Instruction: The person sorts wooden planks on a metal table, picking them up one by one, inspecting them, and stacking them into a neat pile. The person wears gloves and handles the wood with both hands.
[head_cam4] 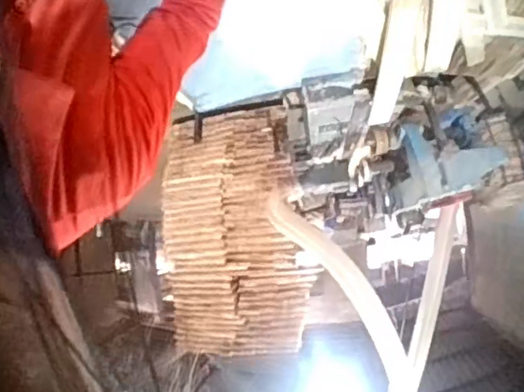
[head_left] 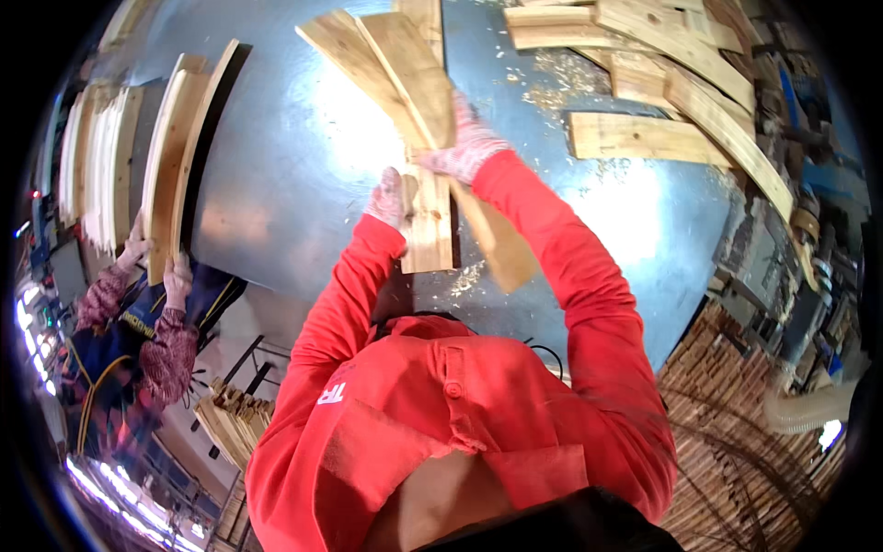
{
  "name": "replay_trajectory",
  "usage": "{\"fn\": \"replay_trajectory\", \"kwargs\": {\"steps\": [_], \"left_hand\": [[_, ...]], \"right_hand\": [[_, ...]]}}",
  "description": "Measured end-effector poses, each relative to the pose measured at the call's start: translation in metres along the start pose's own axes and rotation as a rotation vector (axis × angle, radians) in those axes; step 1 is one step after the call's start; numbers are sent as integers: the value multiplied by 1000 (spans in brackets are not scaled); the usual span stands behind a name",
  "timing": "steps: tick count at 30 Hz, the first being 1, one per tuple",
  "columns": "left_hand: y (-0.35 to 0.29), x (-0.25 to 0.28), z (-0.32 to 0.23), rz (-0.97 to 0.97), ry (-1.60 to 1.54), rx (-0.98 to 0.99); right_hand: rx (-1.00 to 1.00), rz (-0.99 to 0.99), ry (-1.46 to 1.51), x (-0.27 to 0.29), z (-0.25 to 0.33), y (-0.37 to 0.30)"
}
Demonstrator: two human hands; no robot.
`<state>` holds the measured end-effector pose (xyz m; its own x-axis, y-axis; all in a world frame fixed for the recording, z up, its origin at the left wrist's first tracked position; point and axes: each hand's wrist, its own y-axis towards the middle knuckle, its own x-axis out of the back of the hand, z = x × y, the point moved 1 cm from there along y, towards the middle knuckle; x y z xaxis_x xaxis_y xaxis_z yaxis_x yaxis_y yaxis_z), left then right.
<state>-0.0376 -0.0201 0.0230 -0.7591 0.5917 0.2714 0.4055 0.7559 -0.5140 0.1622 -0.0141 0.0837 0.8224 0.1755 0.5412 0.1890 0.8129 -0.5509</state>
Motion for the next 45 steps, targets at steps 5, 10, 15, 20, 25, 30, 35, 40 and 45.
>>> {"fn": "replay_trajectory", "kwargs": {"steps": [5,10,15,20,25,30,35,40,45], "left_hand": [[1,22,-89,-152,-287,140],[-28,63,-78,-121,73,-108],[-43,20,-60,-239,557,95],[-32,35,-31,-367,480,-45],[-69,101,-84,-325,356,147],[-71,148,-32,-412,1308,192],[-15,83,-99,250,17,-407],[-15,-20,-135,787,-849,160],[-19,-69,-163,509,-776,236]], "right_hand": [[79,-221,754,-9,7,22],[44,-453,869,23,29,57],[255,125,-13,13,16,14],[99,-625,-753,218,-80,19],[-231,-506,-1178,293,-194,12],[400,-309,-900,205,-115,-11],[862,-600,-851,101,-66,-79],[1045,-513,-751,88,-35,-75],[295,-384,-918,205,-88,-64]]}}
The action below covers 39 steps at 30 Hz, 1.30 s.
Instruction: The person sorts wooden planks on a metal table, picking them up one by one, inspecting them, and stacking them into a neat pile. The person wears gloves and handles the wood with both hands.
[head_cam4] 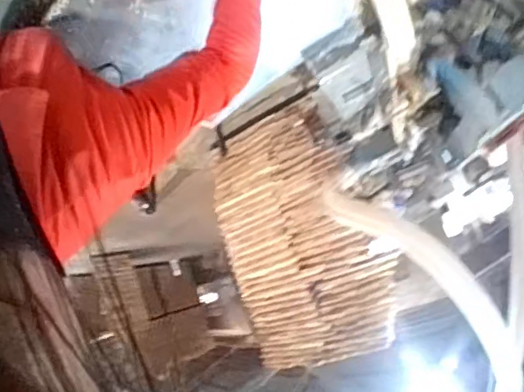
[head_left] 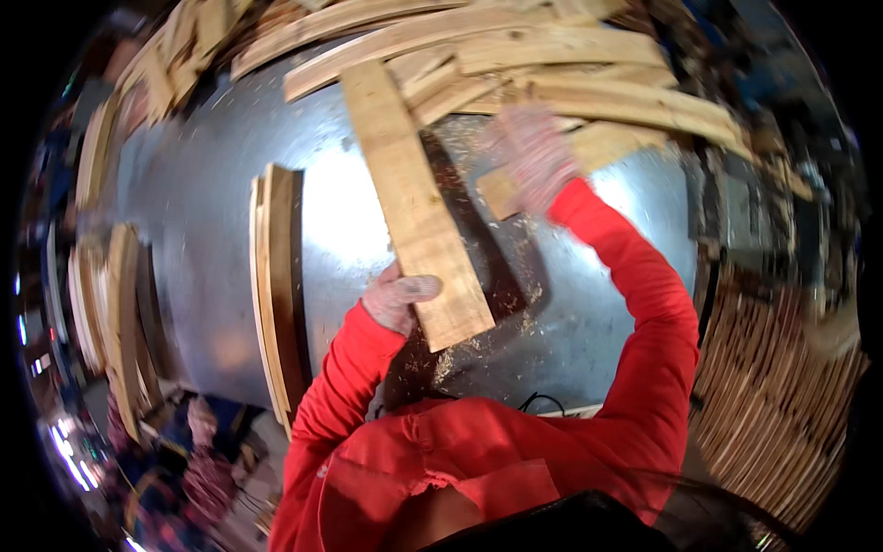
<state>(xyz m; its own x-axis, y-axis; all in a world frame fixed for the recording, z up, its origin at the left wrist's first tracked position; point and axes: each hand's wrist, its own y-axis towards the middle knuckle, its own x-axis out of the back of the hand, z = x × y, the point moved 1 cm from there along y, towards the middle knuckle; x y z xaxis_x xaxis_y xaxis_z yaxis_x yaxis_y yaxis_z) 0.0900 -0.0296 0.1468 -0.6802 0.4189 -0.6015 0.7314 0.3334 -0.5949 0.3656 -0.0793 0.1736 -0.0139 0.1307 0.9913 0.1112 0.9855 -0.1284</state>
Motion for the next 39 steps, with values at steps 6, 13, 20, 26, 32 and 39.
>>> {"fn": "replay_trajectory", "kwargs": {"steps": [6,13,20,26,32,39], "left_hand": [[-71,76,-55,-115,305,-163],[-195,301,-105,-1000,1087,-410],[-223,429,-75,-1240,1393,82],[-182,281,-54,-887,984,-555],[-177,220,-8,-833,1495,-196],[-190,278,-3,-840,1454,-282]], "right_hand": [[-500,325,-252,-25,-160,25],[-159,592,-556,-24,-41,40],[12,579,72,36,121,72],[-511,500,790,-52,193,146],[-404,223,1237,-85,358,146],[157,-149,261,-53,140,141]]}}
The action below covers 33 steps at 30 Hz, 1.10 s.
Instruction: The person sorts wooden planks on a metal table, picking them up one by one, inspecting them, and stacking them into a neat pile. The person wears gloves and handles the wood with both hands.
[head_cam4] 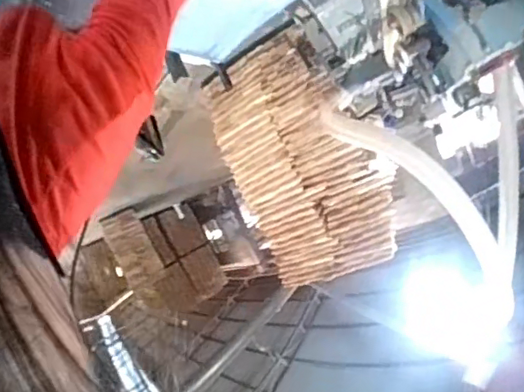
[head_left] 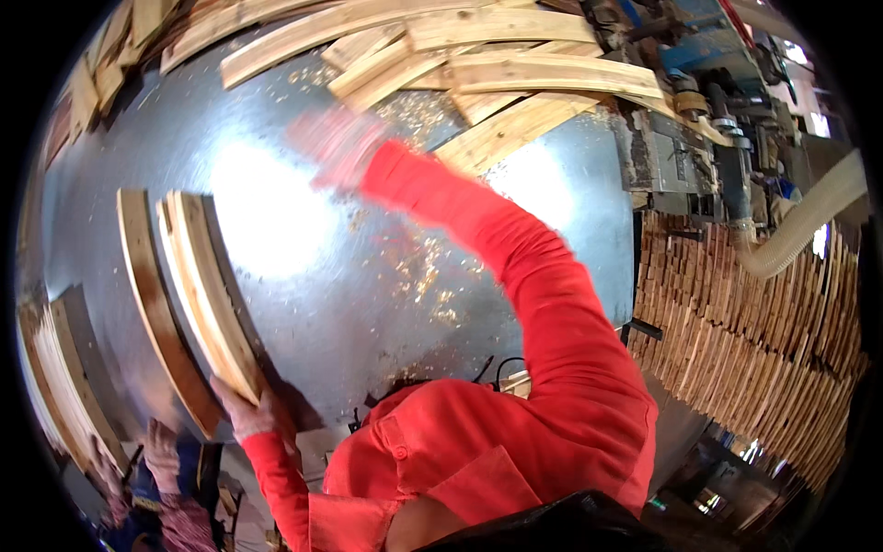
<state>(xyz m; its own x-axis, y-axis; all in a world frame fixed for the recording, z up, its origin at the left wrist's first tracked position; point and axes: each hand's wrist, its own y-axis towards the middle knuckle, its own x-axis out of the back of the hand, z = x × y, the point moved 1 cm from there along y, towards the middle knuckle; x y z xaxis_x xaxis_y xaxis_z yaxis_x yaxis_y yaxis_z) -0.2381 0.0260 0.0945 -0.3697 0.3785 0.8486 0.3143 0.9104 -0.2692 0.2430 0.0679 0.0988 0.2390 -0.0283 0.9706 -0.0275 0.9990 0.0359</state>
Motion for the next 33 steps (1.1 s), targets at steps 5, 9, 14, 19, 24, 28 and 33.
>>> {"fn": "replay_trajectory", "kwargs": {"steps": [5,9,14,19,24,28,33], "left_hand": [[-9,-15,-14,-116,210,126],[24,2,-123,-164,567,-136],[59,-92,-315,383,-287,-402],[65,-228,-280,713,-656,4],[36,-189,-277,893,-818,128],[33,-150,-256,882,-620,145],[22,-145,-215,768,-787,101]], "right_hand": [[-503,380,-531,81,-207,-80],[-351,518,-310,63,-201,-99],[293,889,-308,51,-63,-112],[204,322,-205,71,-50,-112],[-557,34,-760,118,-275,-187],[-684,386,-678,95,-332,-213],[-131,630,-960,78,-231,-164]]}}
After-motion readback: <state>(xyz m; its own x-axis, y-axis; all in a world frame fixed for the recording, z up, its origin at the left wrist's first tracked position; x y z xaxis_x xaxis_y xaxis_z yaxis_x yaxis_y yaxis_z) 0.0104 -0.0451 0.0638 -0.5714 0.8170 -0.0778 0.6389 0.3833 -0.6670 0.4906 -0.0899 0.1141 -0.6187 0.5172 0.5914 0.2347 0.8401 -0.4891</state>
